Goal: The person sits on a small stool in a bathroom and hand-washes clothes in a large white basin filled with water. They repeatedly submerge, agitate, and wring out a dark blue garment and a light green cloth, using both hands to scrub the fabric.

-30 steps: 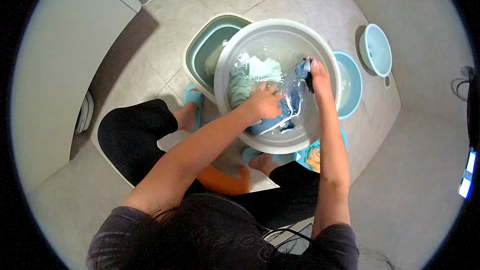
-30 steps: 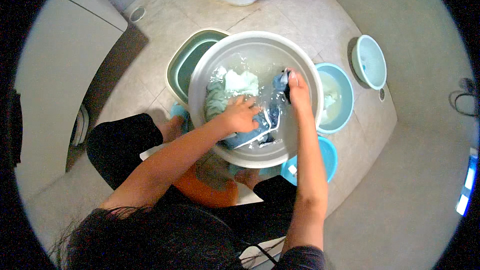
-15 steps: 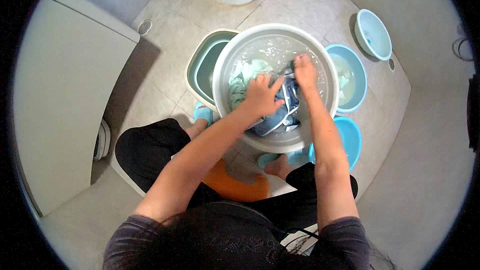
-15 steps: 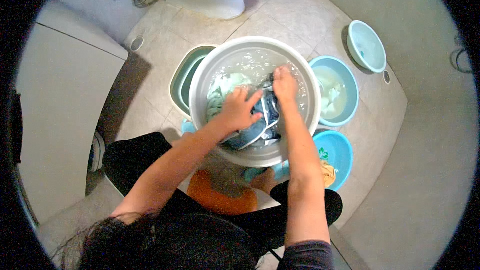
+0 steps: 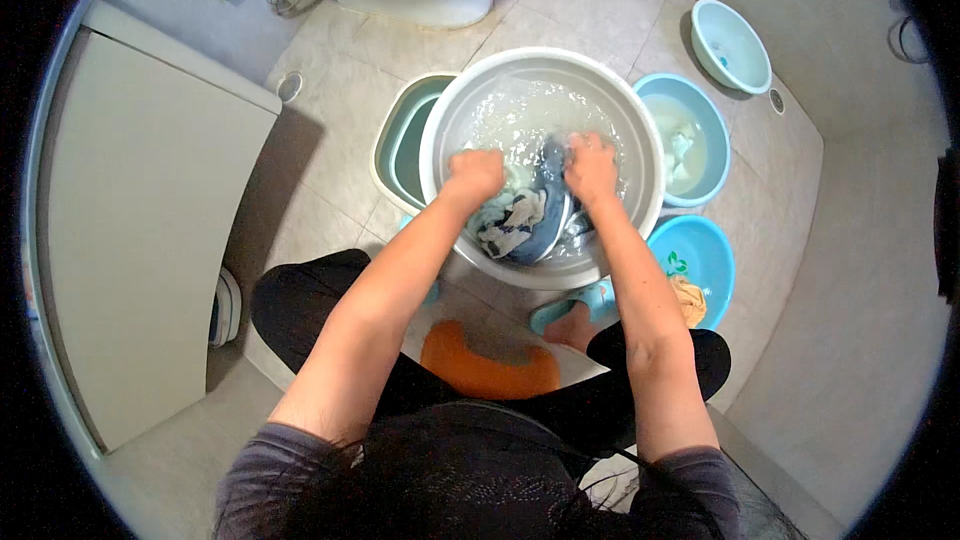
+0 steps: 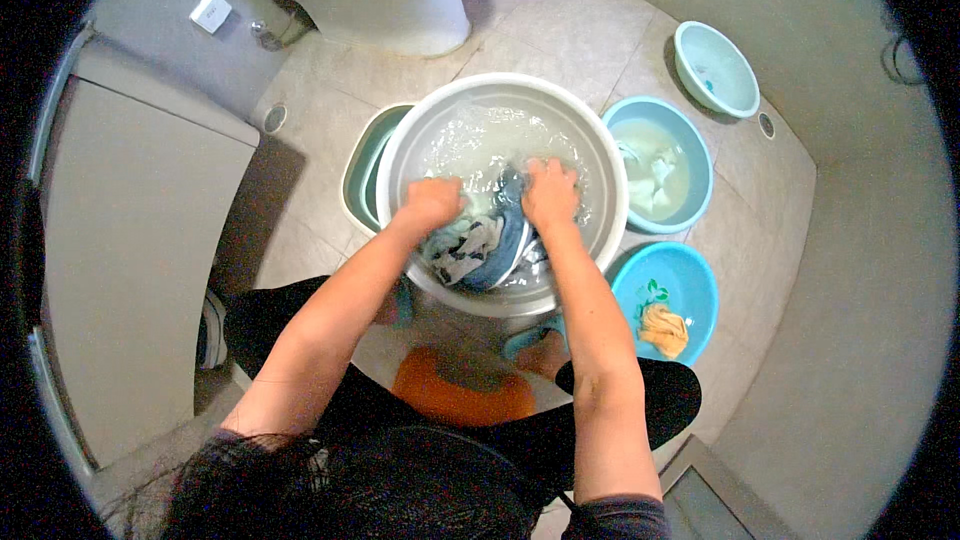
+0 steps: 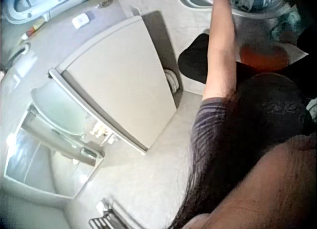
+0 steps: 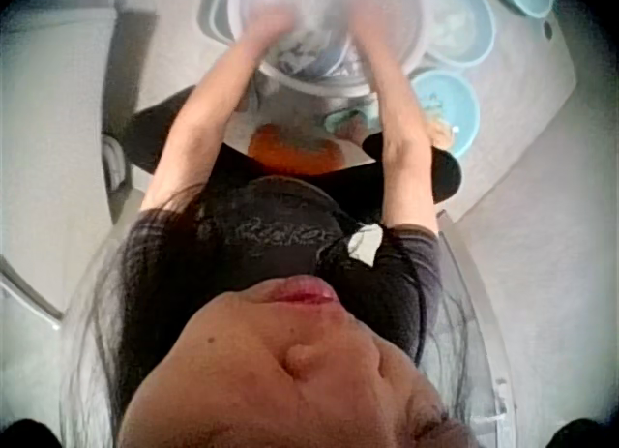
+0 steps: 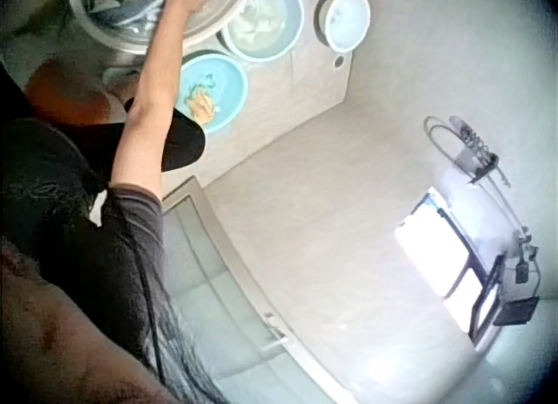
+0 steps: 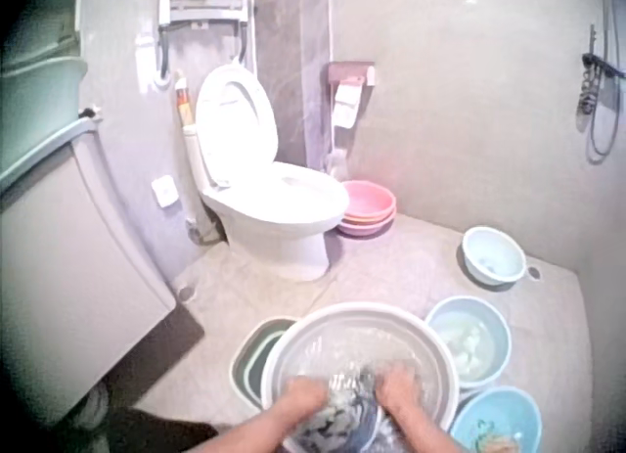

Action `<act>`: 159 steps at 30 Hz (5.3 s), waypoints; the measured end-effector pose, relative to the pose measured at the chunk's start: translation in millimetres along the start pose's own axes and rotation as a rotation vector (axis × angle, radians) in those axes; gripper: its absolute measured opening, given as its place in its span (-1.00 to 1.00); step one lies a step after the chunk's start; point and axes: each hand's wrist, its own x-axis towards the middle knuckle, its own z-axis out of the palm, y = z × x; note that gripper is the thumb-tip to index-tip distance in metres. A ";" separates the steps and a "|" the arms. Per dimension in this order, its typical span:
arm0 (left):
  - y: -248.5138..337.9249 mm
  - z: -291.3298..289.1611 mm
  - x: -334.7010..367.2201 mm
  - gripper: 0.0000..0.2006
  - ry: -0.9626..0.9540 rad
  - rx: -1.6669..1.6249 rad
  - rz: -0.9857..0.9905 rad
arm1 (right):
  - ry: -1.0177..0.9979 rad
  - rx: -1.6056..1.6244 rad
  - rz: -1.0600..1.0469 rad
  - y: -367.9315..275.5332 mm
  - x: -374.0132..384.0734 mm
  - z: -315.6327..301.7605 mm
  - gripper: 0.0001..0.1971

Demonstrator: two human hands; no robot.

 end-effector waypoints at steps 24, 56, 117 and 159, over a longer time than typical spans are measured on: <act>-11.4 -69.8 23.5 -0.73 0.440 -0.648 0.038 | 0.248 0.855 -0.213 32.0 5.0 -35.9 -0.64; 12.5 -46.5 -13.6 -0.59 -0.388 -2.288 -0.003 | 0.174 2.075 0.184 -51.6 -24.6 -49.4 -0.79; 31.2 -39.9 -11.5 -0.65 -0.328 -2.337 0.048 | 0.578 0.840 -0.217 -94.8 -42.2 -54.5 -0.78; 26.8 -64.7 -1.4 -0.56 -0.500 -1.813 0.240 | 0.050 2.327 0.672 -12.0 9.3 13.4 -0.54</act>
